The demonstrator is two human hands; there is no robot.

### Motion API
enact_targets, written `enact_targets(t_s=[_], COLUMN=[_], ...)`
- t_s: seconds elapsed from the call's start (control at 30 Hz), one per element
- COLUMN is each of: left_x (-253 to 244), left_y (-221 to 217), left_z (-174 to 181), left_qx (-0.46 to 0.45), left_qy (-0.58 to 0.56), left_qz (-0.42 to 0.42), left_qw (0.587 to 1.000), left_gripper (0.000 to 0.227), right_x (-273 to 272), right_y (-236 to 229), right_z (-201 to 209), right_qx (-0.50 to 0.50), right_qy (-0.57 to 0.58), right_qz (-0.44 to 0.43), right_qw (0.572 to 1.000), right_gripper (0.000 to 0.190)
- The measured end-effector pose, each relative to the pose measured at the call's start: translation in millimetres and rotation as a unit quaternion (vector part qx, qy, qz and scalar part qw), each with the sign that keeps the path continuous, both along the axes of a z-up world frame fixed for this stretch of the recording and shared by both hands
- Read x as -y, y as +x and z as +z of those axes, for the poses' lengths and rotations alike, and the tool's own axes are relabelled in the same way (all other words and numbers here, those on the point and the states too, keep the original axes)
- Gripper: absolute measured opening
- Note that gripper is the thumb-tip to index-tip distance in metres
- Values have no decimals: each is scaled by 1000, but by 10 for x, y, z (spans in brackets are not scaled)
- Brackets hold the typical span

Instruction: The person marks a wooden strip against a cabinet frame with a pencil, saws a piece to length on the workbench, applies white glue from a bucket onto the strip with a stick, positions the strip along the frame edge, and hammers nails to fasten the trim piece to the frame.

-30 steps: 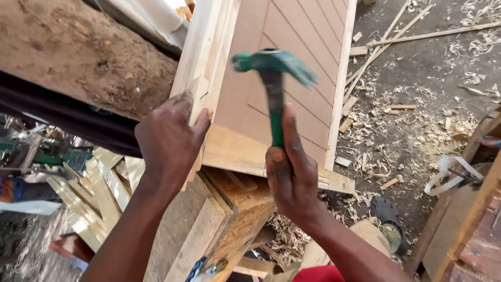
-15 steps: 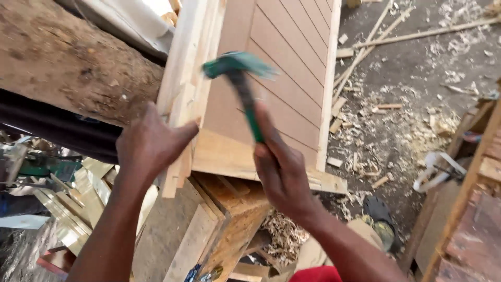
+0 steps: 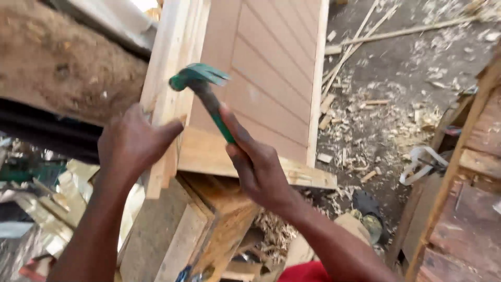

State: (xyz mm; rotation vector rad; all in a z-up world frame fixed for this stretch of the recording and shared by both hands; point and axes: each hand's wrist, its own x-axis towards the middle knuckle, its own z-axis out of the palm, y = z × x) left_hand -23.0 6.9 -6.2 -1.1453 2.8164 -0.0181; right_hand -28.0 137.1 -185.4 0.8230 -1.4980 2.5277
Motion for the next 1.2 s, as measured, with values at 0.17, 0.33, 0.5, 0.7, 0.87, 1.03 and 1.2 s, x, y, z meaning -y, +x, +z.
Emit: enact_targets(t_s=[0.17, 0.33, 0.5, 0.7, 0.87, 1.03, 1.2], left_x=[-46, 173, 549, 292, 438, 607, 629], left_y=[86, 129, 425, 380, 425, 363, 440], left_z=[-29, -151, -454, -377, -434, -520, -485], left_qx=[-20, -73, -358, -447, -452, -484, -445], left_qy=[7, 2, 15, 103, 92, 98, 63], left_qz=[3, -7, -191, -149, -173, -219, -265], left_qw=[1000, 997, 914, 876, 870, 842, 853], left_gripper=[72, 89, 22, 22, 30, 20, 20], right_x=[219, 260, 309, 626, 649, 583, 250], right_y=[47, -44, -33, 84, 143, 161, 543], right_z=[-28, -122, -220, -190, -330, -173, -99], right_qx=[-1, -8, 1, -9, -22, -49, -14], right_qy=[-21, -42, -57, -81, -92, -58, -56], right_qz=[22, -12, -36, -25, -58, -35, 4], right_qw=[1000, 999, 998, 996, 994, 996, 998], right_gripper=[46, 46, 47, 48, 49, 43, 46])
